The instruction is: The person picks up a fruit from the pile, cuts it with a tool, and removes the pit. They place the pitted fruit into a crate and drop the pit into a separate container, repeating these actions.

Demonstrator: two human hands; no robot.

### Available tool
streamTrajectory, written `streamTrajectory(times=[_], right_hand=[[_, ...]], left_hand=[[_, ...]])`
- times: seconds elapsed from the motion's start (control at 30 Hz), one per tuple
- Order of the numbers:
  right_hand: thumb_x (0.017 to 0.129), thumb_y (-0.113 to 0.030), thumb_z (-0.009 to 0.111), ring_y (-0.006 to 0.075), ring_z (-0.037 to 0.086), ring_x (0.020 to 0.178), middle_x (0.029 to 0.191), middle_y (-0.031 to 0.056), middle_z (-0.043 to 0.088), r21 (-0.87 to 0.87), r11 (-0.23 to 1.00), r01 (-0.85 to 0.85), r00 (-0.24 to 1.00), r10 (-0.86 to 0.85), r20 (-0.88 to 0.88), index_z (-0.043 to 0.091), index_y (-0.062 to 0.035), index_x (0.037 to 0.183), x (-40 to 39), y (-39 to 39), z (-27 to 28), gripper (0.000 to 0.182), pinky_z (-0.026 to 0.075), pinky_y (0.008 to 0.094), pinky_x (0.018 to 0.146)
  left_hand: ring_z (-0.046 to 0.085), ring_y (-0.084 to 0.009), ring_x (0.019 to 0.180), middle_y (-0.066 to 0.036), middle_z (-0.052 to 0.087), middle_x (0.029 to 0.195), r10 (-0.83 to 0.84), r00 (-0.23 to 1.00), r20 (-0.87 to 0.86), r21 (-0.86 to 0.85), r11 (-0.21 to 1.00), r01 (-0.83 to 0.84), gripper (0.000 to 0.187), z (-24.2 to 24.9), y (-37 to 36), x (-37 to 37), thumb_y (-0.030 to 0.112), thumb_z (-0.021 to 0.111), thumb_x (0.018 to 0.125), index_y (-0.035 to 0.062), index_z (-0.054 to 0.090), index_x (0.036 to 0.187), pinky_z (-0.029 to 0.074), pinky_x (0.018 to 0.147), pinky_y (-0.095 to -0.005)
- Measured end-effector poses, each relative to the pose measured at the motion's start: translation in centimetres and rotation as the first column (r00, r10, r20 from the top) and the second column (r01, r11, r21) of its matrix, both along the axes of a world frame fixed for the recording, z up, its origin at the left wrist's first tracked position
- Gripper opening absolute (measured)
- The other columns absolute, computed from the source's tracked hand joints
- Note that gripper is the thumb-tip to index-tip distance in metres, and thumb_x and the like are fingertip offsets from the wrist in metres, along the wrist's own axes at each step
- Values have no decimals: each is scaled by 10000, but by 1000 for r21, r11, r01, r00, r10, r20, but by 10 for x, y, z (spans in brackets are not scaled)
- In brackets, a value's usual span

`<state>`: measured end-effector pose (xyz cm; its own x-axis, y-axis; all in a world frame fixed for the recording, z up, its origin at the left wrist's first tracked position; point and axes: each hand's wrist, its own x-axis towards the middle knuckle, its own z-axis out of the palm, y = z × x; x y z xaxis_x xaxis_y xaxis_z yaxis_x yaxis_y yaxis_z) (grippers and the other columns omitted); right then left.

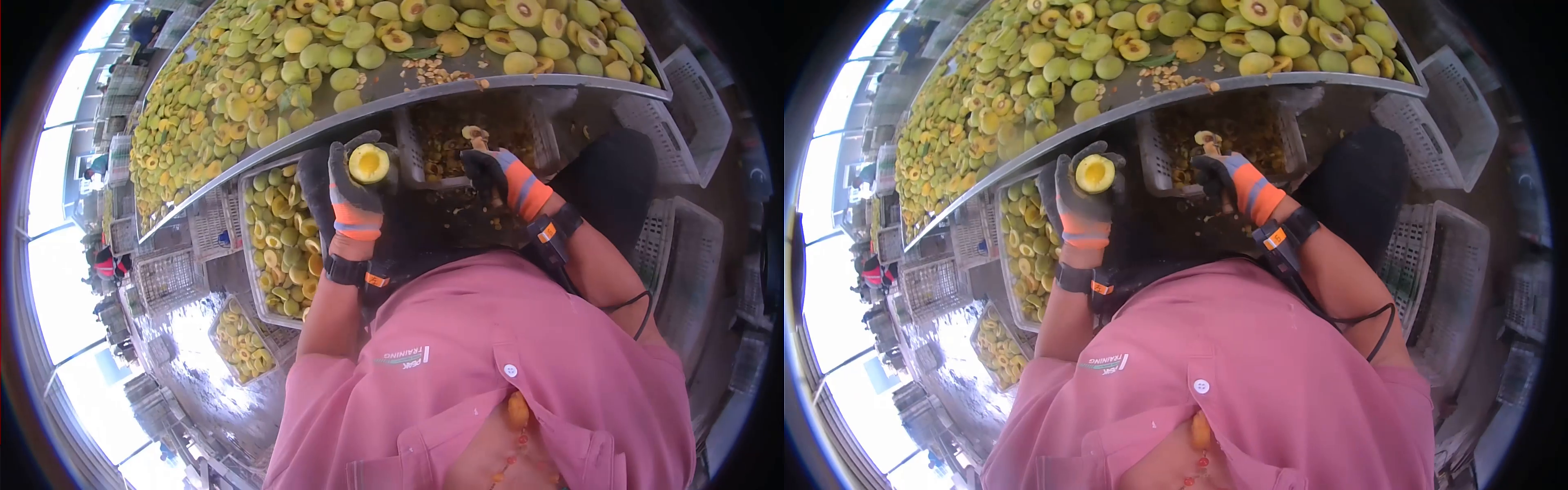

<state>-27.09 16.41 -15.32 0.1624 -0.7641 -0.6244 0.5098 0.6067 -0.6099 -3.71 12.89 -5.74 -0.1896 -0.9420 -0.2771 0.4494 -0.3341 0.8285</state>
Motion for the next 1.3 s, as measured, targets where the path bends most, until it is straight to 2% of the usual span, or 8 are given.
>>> streamTrajectory(times=[0.2,0.4,0.47,0.53,0.8,1.03,1.2,1.3], right_hand=[[918,-237,613,108,486,517,642,-23,491,-9,992,129,991,-129,27,576,-81,866,-4,-16,8,168,393,256,452],[924,-170,571,70,443,544,689,-27,469,-88,996,-9,614,75,786,540,-72,927,-24,-48,28,104,369,252,475],[926,-189,577,67,421,520,671,-29,459,-111,994,7,823,57,565,542,-50,953,-21,-44,6,146,362,248,465],[925,-207,584,75,429,515,661,-26,468,-47,997,63,959,-47,281,553,-36,945,-13,-31,-9,174,368,246,465],[889,-323,645,131,488,434,586,31,531,35,996,-87,977,92,-193,583,-53,778,20,1,46,299,400,288,383],[917,-232,572,178,596,561,752,69,633,14,917,-398,765,340,-547,627,-90,984,8,-6,-12,167,466,328,540],[907,-159,538,134,621,680,826,25,627,-259,319,-912,253,-62,-965,563,-120,1220,3,7,-41,316,484,273,542],[878,-124,540,171,640,749,857,47,641,-215,576,-789,455,313,-833,567,-119,1217,7,9,-17,341,499,287,615]], left_hand=[[622,-131,863,-107,674,949,236,954,186,-290,941,-176,281,23,16,55,166,492,959,-7,570,1166,520,687,-230],[621,-200,855,-78,627,1002,541,823,174,-124,841,-526,314,-30,28,160,171,590,907,50,562,1196,525,682,-331],[627,-208,832,-67,622,1015,572,542,616,-429,821,-378,270,-46,42,184,158,598,895,69,580,1148,535,655,-346],[632,-193,774,-64,636,927,646,629,432,-75,721,-689,231,-70,43,214,152,550,922,80,572,1140,527,596,-344],[613,-203,854,-72,645,969,638,153,755,-437,662,-609,201,-194,75,370,83,546,914,77,623,1100,512,717,-344],[599,-167,866,-72,656,1017,650,317,690,-328,672,-663,221,-163,34,338,56,575,899,24,634,1109,487,785,-299],[621,-145,856,-57,678,994,707,355,612,-419,670,-612,197,-191,-19,319,16,596,877,-7,666,1059,504,757,-259],[610,-143,889,-53,674,1014,649,354,674,-430,734,-526,193,-189,-31,304,29,570,901,-5,667,1064,488,803,-260]])
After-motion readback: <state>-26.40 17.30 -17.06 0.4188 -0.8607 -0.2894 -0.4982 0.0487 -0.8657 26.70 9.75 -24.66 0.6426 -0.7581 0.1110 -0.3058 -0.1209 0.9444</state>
